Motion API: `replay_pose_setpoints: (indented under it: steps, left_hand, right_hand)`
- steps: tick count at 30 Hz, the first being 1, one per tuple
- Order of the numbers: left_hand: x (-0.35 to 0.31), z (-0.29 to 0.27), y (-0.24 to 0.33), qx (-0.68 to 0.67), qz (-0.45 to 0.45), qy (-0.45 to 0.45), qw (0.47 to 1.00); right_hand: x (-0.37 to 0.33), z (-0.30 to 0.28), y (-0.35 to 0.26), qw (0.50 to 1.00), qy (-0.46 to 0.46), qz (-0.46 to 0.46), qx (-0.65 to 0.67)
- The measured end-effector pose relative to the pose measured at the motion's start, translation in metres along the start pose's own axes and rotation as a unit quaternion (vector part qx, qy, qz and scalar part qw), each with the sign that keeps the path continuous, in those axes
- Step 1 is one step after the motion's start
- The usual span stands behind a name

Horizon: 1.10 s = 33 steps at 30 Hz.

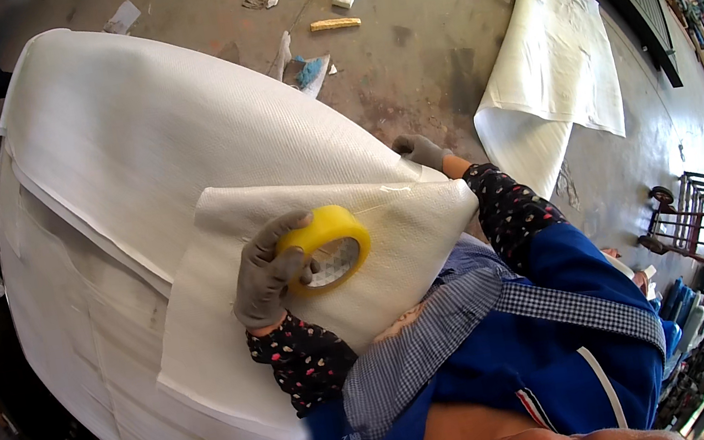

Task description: The person handles large white foam sheets, smoothing them and aligning them with other foam pieces. They use yellow tape to secure the foam layers together, working in a collaborative setting with another person cutting foam nearby.

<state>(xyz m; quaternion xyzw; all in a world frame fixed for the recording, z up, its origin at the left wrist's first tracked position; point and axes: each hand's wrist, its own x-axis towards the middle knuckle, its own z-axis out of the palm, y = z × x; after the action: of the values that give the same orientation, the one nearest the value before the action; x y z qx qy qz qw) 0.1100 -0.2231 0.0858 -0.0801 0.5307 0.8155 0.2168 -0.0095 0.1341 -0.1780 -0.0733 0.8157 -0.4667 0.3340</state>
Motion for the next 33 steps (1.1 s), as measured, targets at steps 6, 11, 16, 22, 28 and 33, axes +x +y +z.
replay_pose_setpoints:
  steps: [6,11,16,22,28,33]
  left_hand:
    - [0.012,-0.009,-0.004,-0.05,0.001,0.03,0.998]
    - [0.016,-0.004,0.008,-0.051,0.0,-0.002,0.999]
    - [0.013,-0.012,-0.001,-0.024,0.015,0.01,1.0]
    - [0.015,-0.01,-0.003,-0.015,0.045,-0.043,0.998]
    - [-0.008,-0.002,0.02,0.221,0.099,-0.089,0.966]
    - [-0.06,-0.03,0.031,0.405,0.168,-0.059,0.897]
  right_hand:
    - [0.012,0.002,0.006,0.962,-0.098,0.075,-0.245]
    - [0.044,-0.031,0.072,0.87,0.02,0.159,-0.467]
    - [-0.016,-0.103,-0.109,0.949,0.176,-0.043,-0.256]
    - [-0.134,-0.006,-0.264,0.942,0.083,-0.293,-0.141]
    - [-0.112,0.036,-0.239,0.925,0.092,-0.3,-0.212]
    - [-0.103,0.03,-0.231,0.874,0.05,-0.332,-0.353]
